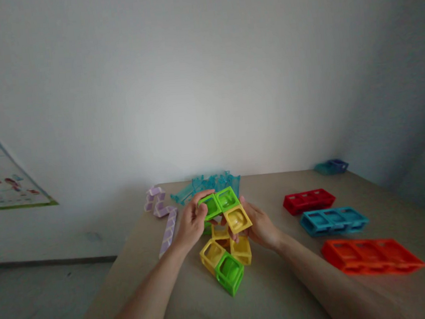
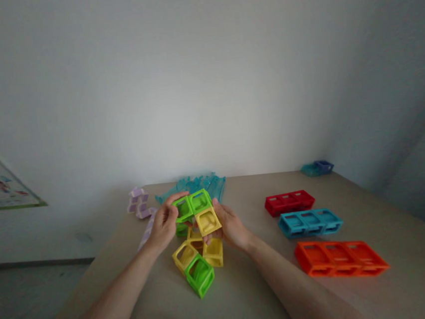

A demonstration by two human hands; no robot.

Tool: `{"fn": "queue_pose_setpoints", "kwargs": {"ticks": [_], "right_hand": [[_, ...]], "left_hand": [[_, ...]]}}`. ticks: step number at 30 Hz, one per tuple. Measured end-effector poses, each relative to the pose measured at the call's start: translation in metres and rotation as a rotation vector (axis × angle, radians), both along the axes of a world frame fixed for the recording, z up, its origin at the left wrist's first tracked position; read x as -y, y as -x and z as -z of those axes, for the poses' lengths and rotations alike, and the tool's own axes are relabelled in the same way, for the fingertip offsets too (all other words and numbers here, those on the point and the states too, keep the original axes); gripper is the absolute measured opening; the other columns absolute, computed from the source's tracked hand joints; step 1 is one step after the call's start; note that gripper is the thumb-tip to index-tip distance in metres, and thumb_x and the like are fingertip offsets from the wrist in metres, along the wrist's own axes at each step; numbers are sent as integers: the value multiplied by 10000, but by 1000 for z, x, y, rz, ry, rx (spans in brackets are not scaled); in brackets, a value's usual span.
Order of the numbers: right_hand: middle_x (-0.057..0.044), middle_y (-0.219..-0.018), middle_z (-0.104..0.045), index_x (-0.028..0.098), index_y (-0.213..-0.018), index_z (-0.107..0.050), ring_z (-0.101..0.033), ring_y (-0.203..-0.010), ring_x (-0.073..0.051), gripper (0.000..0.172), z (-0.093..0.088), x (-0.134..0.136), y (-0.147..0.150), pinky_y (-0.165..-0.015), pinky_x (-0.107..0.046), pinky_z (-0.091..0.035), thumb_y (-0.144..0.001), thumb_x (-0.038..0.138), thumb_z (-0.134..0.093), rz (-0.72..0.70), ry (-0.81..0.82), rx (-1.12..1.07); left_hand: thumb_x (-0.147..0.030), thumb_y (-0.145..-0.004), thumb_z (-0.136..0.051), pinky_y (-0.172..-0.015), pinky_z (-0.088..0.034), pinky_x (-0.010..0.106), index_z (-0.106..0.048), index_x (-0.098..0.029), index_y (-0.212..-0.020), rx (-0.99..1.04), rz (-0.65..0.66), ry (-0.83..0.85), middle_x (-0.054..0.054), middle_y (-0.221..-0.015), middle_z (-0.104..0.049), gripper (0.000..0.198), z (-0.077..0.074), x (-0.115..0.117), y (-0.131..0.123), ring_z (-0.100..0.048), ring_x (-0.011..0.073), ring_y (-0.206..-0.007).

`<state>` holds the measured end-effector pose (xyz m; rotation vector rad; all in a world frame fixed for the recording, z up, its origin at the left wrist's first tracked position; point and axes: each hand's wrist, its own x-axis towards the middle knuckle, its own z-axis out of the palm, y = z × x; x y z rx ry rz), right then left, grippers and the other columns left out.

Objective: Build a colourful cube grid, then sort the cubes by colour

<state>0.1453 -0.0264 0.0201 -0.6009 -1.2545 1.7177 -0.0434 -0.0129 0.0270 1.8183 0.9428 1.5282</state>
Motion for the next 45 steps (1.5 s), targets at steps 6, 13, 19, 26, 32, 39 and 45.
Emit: {"fn": "queue_pose_setpoints", "kwargs": {"ticks": [6, 13, 19, 26, 32, 39, 45], "right_hand": [[-41, -646, -672, 167, -903, -611, -601, -460, -156, 510, -3, 3, 0, -439, -263, -466, -882, 649, -446, -26, 29, 12], [-80, -694, -697, 138, -955, -626, -584, -421, -147, 553, -8, 3, -4, -358, -238, -443, -915, 632, -380, -65, 123, 38], [-87, -743, -700, 135, -977, -616, -583, -434, -123, 484, -11, 1, -8, -320, -191, -439, -941, 564, -394, -112, 159, 14], [-93, -736, -692, 130, -890, -615, -576, -443, -116, 498, -11, 0, -9, -305, -174, -415, -950, 561, -371, -156, 163, -3], [-71, -732, -680, 155, -993, -601, -490, -368, -90, 507, -21, -2, -16, -283, -164, -304, -950, 563, -304, -132, 180, -32], [-81, -806, -705, 182, -1074, -649, -647, -650, -202, 501, -17, -9, -31, -577, -286, -480, -888, 598, -441, 655, -424, 861], [-130, -965, -726, 200, -1193, -617, -681, -873, -283, 510, -8, -5, -27, -734, -347, -461, -881, 582, -489, 580, -595, 1544]], "left_hand": [[-342, -736, -749, -909, -497, 351, -613, -264, -1223, -167, 37, -108, 72, -1179, -665, 512, -3, 5, 3, -630, 248, -1060], [-194, -792, -651, -924, -504, 362, -682, -299, -1132, -387, -26, -428, 67, -1157, -622, 357, 0, 3, 5, -604, 222, -1084], [-183, -788, -668, -883, -510, 347, -698, -268, -1039, -336, -70, -461, 66, -1071, -617, 267, -2, 4, 1, -615, 213, -1017], [-203, -752, -723, -891, -493, 347, -690, -249, -991, -259, -80, -416, 63, -1050, -618, 246, -2, 8, -2, -613, 212, -1003], [-240, -693, -768, -829, -489, 299, -690, -227, -960, 89, -145, -105, 45, -1008, -652, 278, 3, 4, -6, -622, 206, -956], [-248, -552, -829, -690, -510, 256, -693, -189, -866, 800, -186, 149, -5, -838, -690, 347, -6, -22, 7, -644, 146, -743], [-223, -522, -826, -739, -546, 361, -711, -188, -822, 905, -148, 225, 16, -832, -727, 323, -9, -23, 6, -683, 196, -770]]}}
